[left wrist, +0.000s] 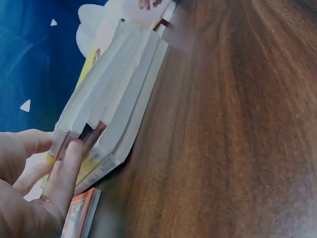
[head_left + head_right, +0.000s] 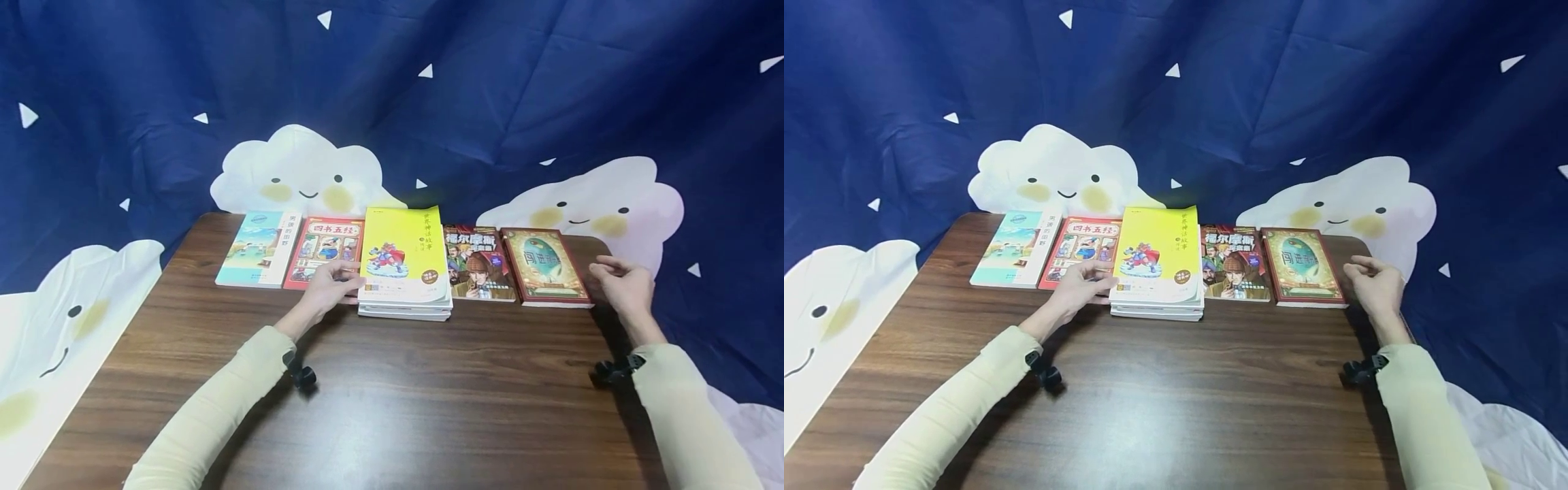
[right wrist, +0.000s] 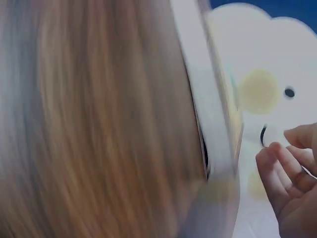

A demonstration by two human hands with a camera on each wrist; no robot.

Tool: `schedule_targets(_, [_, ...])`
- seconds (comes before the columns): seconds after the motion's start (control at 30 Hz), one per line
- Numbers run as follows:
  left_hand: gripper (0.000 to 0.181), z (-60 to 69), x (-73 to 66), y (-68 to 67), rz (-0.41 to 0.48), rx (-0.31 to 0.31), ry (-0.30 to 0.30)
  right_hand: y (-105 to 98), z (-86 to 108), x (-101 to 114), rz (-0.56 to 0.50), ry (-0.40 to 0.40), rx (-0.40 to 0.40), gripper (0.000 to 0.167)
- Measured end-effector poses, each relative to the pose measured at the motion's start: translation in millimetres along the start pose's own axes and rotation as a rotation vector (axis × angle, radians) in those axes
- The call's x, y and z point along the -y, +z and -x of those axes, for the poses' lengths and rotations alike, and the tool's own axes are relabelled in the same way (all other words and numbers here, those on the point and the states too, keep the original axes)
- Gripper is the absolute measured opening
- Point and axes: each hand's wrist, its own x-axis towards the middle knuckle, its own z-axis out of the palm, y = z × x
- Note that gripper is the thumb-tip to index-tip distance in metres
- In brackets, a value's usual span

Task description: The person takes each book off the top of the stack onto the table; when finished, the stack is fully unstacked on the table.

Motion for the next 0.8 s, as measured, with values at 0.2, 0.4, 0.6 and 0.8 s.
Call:
schedule_targets(0.2, [0.048, 0.7, -2.3, -0.9, 0.009, 0.008, -0.004, 35.3, 18.2, 26.0, -0.459, -0.038, 0.158, 0.031])
schedule_targets(0.4, [0.049, -1.1, -3.9, -0.6, -0.001, -0.005, -0.019, 81.4, 35.0, 51.1, -0.569, -0.025, 0.298, 0.018])
schedule_targets(0.6, [0.049, -4.2, -3.8, 1.3, -0.011, -0.025, -0.056, 127.1, 52.3, 73.9, -0.485, -0.031, 0.422, 0.039])
schedule_targets(0.8, [0.052, -7.2, -5.4, 2.7, -0.013, -0.052, -0.06, 166.0, 63.2, 96.3, -0.348, -0.005, 0.516, 0.047])
